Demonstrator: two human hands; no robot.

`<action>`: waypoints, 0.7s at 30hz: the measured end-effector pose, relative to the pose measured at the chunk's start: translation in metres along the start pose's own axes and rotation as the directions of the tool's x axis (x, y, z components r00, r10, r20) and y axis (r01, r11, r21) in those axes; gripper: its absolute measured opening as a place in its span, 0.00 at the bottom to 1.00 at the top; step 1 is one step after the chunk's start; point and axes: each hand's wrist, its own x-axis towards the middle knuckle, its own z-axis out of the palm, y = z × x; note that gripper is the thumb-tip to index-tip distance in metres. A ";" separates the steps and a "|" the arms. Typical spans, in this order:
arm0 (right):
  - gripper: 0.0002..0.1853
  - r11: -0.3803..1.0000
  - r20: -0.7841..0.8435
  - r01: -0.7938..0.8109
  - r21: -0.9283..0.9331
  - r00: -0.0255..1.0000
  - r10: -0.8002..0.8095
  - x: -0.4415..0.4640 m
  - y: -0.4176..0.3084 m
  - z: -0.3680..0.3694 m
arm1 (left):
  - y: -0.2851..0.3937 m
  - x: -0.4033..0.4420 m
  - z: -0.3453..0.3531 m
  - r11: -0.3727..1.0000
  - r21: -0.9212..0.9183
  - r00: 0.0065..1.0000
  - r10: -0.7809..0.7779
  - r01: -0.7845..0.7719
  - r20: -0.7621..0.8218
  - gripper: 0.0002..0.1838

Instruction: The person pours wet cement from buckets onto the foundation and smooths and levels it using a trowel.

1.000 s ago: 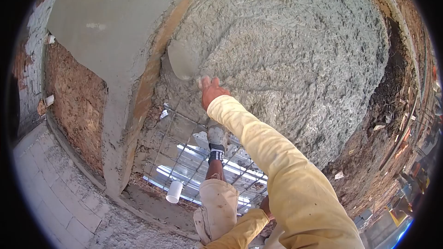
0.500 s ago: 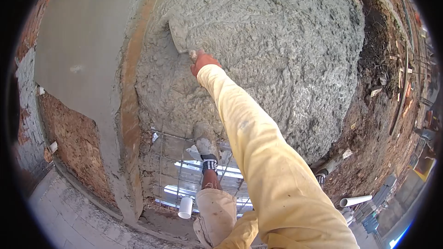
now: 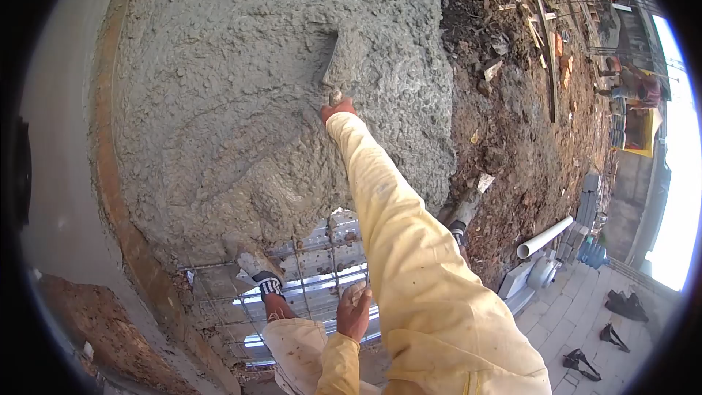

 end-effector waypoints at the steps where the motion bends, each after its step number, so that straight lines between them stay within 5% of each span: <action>1: 0.33 0.998 -0.009 -0.061 -0.012 0.998 0.061 0.007 0.021 -0.007 | 0.007 -0.002 0.001 1.000 0.005 1.000 -0.012 0.012 0.003 0.24; 5: 0.29 0.985 -0.133 -0.170 0.004 0.977 0.169 0.027 0.103 -0.028 | -0.003 0.003 0.000 1.000 0.024 1.000 -0.019 0.019 -0.004 0.23; 9: 0.27 0.954 -0.090 -0.281 0.109 0.952 0.291 0.034 0.177 -0.020 | -0.002 0.003 0.004 0.996 0.059 0.998 -0.060 0.062 -0.025 0.22; 16: 0.33 0.871 -0.043 -0.442 0.215 0.887 0.461 -0.052 0.195 -0.036 | -0.002 0.007 0.002 0.994 0.042 0.994 -0.101 0.103 -0.036 0.22; 20: 0.24 0.790 -0.082 -0.491 0.367 0.829 0.554 -0.056 0.283 0.029 | -0.001 0.008 0.004 0.987 0.066 0.989 -0.143 0.145 -0.040 0.22; 21: 0.23 0.797 -0.197 -0.441 0.412 0.811 0.551 -0.065 0.295 0.042 | -0.001 0.009 0.005 0.987 0.075 0.989 -0.139 0.142 -0.045 0.22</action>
